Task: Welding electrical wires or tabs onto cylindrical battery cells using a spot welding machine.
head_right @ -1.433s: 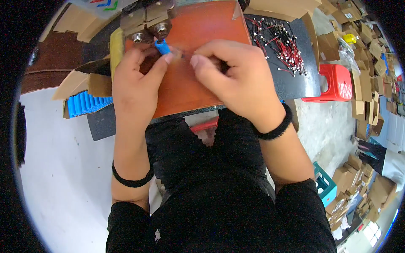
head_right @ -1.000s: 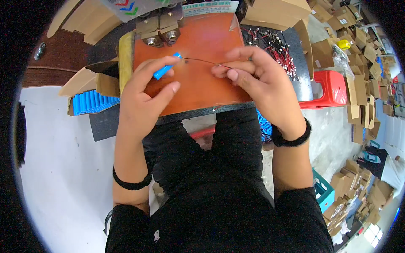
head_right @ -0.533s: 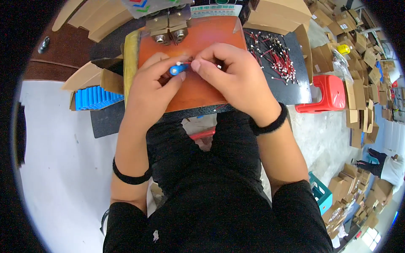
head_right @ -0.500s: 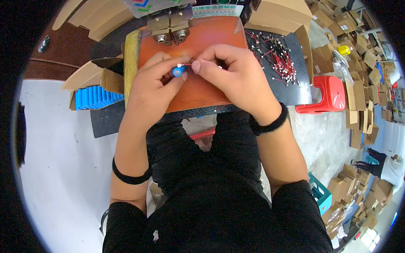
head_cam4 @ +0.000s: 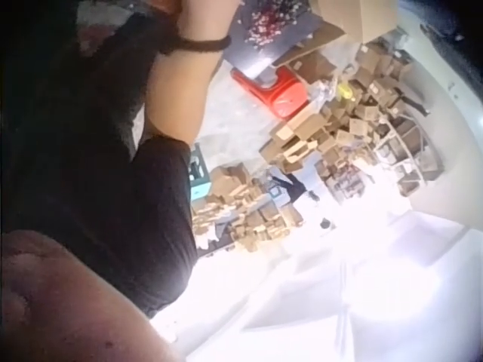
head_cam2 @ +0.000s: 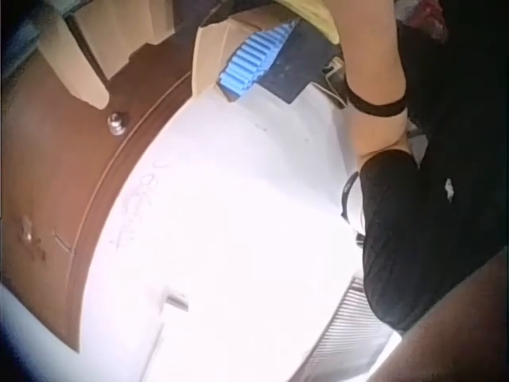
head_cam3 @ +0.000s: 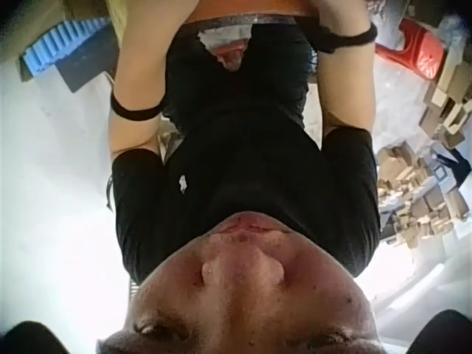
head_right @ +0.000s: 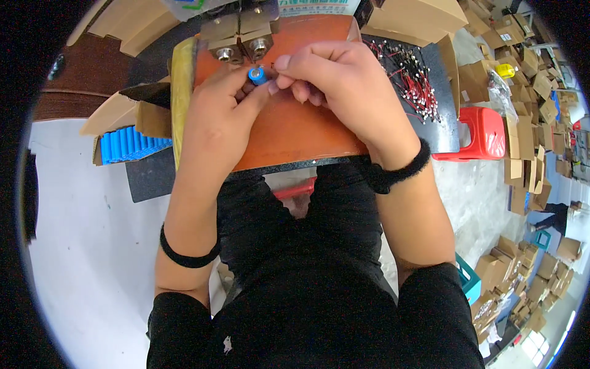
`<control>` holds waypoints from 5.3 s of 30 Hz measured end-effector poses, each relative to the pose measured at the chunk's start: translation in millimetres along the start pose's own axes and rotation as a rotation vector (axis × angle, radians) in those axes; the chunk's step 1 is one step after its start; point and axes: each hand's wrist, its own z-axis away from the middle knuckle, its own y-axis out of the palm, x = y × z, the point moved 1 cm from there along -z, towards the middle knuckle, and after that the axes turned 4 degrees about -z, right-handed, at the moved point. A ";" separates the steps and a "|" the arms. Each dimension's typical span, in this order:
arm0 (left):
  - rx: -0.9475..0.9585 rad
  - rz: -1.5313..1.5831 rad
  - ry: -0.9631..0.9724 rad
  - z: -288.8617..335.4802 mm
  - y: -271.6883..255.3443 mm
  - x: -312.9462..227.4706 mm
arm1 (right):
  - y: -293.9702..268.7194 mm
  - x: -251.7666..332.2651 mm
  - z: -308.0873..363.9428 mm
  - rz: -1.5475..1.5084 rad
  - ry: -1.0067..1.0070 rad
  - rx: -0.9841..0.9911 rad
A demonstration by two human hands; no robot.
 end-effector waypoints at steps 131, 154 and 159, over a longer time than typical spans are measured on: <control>-0.241 -0.116 0.066 143.0 -106.9 -3.3 | -266.2 -465.4 291.7 0.494 0.459 -0.777; -0.204 -0.747 -0.269 104.3 -103.3 95.1 | -184.4 -483.9 261.8 0.470 0.432 -0.505; -0.423 -0.251 -0.266 119.0 -105.3 41.1 | -180.5 -393.0 245.8 0.654 0.240 -0.660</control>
